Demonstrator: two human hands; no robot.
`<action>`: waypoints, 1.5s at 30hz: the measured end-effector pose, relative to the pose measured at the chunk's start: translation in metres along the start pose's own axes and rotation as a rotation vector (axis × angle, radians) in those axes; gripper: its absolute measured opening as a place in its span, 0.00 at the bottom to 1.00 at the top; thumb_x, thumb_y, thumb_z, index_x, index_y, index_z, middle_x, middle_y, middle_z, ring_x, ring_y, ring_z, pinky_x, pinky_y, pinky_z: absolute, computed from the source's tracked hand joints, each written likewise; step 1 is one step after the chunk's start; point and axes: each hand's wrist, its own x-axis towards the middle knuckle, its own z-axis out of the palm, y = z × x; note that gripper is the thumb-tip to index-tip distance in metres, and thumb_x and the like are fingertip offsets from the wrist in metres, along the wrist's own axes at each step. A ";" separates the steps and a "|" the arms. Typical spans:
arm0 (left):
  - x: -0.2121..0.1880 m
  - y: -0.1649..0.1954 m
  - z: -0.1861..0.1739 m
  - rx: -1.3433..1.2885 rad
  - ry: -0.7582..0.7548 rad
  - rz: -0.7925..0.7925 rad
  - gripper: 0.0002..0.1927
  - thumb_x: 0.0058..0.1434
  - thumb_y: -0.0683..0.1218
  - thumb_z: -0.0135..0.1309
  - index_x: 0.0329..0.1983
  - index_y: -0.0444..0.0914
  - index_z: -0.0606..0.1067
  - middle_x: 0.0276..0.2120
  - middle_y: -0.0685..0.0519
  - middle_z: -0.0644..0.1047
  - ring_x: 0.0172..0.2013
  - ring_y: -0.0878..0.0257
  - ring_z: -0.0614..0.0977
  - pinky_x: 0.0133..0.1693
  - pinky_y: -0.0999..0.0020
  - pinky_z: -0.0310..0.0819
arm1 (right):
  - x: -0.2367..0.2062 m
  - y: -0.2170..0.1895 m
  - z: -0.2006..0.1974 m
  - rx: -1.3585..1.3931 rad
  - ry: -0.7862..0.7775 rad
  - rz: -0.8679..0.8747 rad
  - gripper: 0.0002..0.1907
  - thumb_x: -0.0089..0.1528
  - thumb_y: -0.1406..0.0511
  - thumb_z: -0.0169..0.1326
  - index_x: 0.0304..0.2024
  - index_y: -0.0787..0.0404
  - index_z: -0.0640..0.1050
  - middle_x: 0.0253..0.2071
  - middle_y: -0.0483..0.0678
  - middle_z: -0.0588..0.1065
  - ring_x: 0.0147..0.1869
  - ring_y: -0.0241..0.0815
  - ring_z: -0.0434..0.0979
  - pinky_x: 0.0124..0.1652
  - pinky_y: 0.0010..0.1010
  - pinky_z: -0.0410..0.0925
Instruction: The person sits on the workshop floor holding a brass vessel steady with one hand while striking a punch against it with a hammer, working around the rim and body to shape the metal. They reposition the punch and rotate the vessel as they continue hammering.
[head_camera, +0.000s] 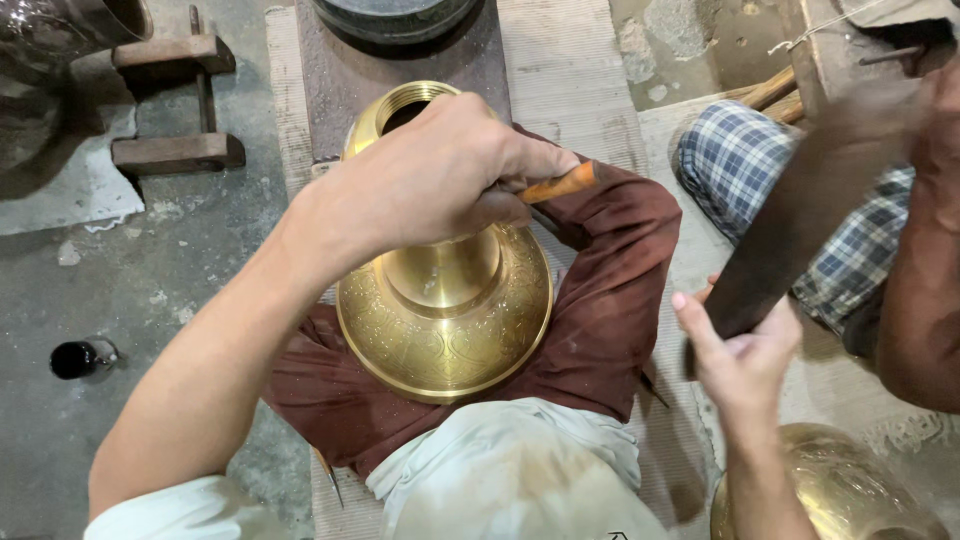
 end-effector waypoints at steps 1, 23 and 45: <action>0.003 0.000 -0.001 -0.015 -0.056 -0.007 0.26 0.49 0.39 0.67 0.54 0.38 0.80 0.34 0.41 0.82 0.33 0.45 0.83 0.36 0.55 0.76 | -0.006 0.005 0.005 0.162 0.030 0.002 0.17 0.62 0.68 0.67 0.48 0.63 0.73 0.38 0.39 0.77 0.40 0.26 0.75 0.43 0.21 0.69; 0.028 0.008 -0.009 0.000 -0.439 -0.047 0.24 0.50 0.39 0.63 0.52 0.46 0.80 0.32 0.45 0.82 0.32 0.46 0.83 0.33 0.53 0.75 | -0.049 0.018 0.049 -0.181 0.094 -0.144 0.11 0.63 0.71 0.67 0.39 0.63 0.75 0.29 0.50 0.75 0.34 0.46 0.76 0.44 0.37 0.70; 0.011 0.002 -0.007 0.003 -0.090 -0.045 0.27 0.50 0.39 0.67 0.56 0.39 0.78 0.34 0.42 0.82 0.36 0.43 0.84 0.38 0.50 0.76 | -0.006 0.031 0.025 -0.100 -0.071 -0.094 0.17 0.64 0.72 0.66 0.53 0.67 0.76 0.35 0.43 0.74 0.36 0.31 0.71 0.37 0.25 0.66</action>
